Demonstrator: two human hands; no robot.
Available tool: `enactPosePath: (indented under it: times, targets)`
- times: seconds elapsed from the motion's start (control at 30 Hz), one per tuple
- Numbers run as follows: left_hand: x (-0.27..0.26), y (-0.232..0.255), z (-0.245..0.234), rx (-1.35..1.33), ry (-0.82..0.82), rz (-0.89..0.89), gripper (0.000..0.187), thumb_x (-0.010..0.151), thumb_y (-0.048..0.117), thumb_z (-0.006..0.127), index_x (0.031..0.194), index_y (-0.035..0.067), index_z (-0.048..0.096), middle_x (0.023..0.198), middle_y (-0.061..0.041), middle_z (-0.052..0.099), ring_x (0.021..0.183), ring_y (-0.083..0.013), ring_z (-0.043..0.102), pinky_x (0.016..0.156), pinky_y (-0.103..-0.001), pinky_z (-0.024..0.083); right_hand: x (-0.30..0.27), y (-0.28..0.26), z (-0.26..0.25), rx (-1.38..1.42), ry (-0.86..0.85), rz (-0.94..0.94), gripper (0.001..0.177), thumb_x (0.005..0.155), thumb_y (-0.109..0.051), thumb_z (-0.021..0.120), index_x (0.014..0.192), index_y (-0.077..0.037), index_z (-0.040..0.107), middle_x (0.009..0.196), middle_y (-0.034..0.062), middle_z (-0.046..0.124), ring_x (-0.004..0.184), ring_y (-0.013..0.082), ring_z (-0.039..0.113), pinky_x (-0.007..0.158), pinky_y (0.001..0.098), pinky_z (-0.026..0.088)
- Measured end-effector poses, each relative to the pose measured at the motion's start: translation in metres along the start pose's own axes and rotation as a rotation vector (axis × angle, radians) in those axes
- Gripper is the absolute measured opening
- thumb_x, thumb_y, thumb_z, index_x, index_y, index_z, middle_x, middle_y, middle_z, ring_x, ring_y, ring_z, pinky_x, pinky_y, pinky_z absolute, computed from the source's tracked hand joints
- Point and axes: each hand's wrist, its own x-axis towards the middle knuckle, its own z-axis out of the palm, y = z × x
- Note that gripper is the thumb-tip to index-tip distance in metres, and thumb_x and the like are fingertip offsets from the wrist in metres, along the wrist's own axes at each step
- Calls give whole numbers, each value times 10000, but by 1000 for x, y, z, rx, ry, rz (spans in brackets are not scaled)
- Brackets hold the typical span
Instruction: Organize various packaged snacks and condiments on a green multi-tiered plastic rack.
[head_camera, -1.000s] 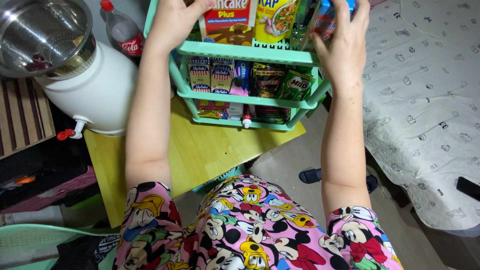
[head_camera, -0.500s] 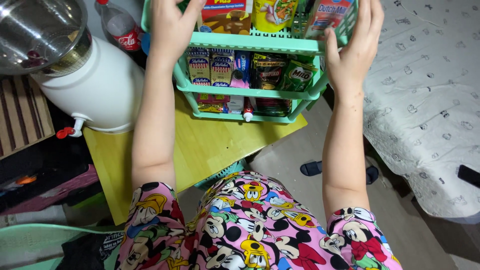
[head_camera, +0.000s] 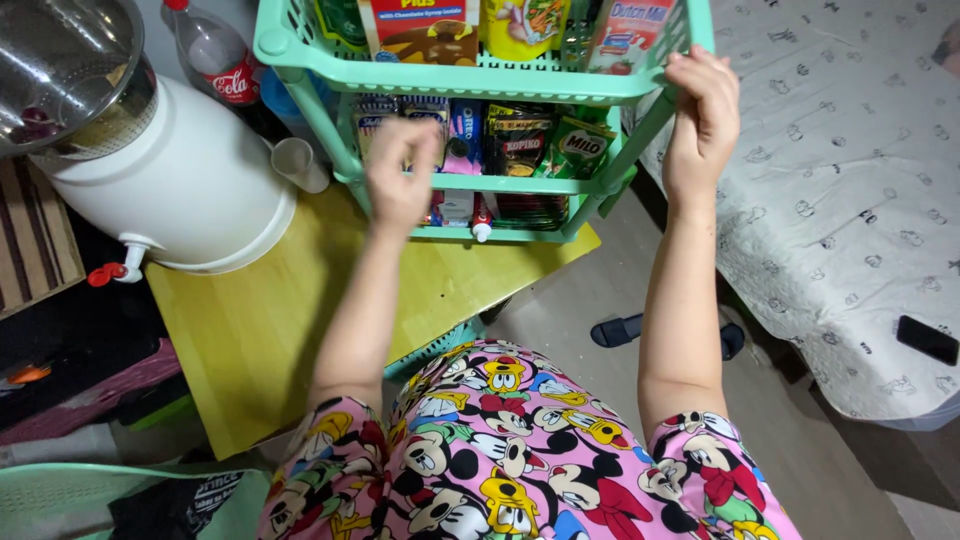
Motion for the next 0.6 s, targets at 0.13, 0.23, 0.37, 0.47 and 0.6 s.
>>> enactPosePath:
  times: [0.13,0.23,0.37,0.47,0.6]
  targets:
    - [-54,-18,60,-27,-98,-107,102,974,48,695,1068,60,732,995,-85,728,924,-198,693,835,-335,557,-26,29,-5,398,104,148,295,1055,94,498,1258,-19,681,1431,127,639,1485,302,509,1233,432,462]
    - [-70,-15,95,-5,-155,-195,113,957,85,709,1063,74,745,1006,-86,723,938,-204,701,827,-338,560,-59,44,-4,602,296,497,336,1026,8,570,1354,-63,576,1430,112,600,1299,278,636,1039,357,596]
    - [-71,-33,130,158,-179,-214,121,942,117,727,1056,79,740,1057,-103,716,1007,-271,684,893,-377,539,-116,82,6,640,317,681,261,1028,-37,618,1289,-39,623,1253,77,677,1092,171,669,855,283,542]
    - [-61,-51,134,314,-146,-262,187,926,158,743,1097,86,723,1064,-119,709,1008,-309,674,903,-405,528,-130,77,11,628,237,775,196,1025,-56,633,1220,-46,655,1136,42,711,987,120,682,793,249,517]
    - [-37,-41,121,382,-217,-377,508,846,226,774,1297,53,618,1042,-173,702,930,-386,672,767,-462,538,-142,70,15,552,134,793,177,1031,-75,663,1206,-49,650,1096,12,697,972,95,679,791,226,512]
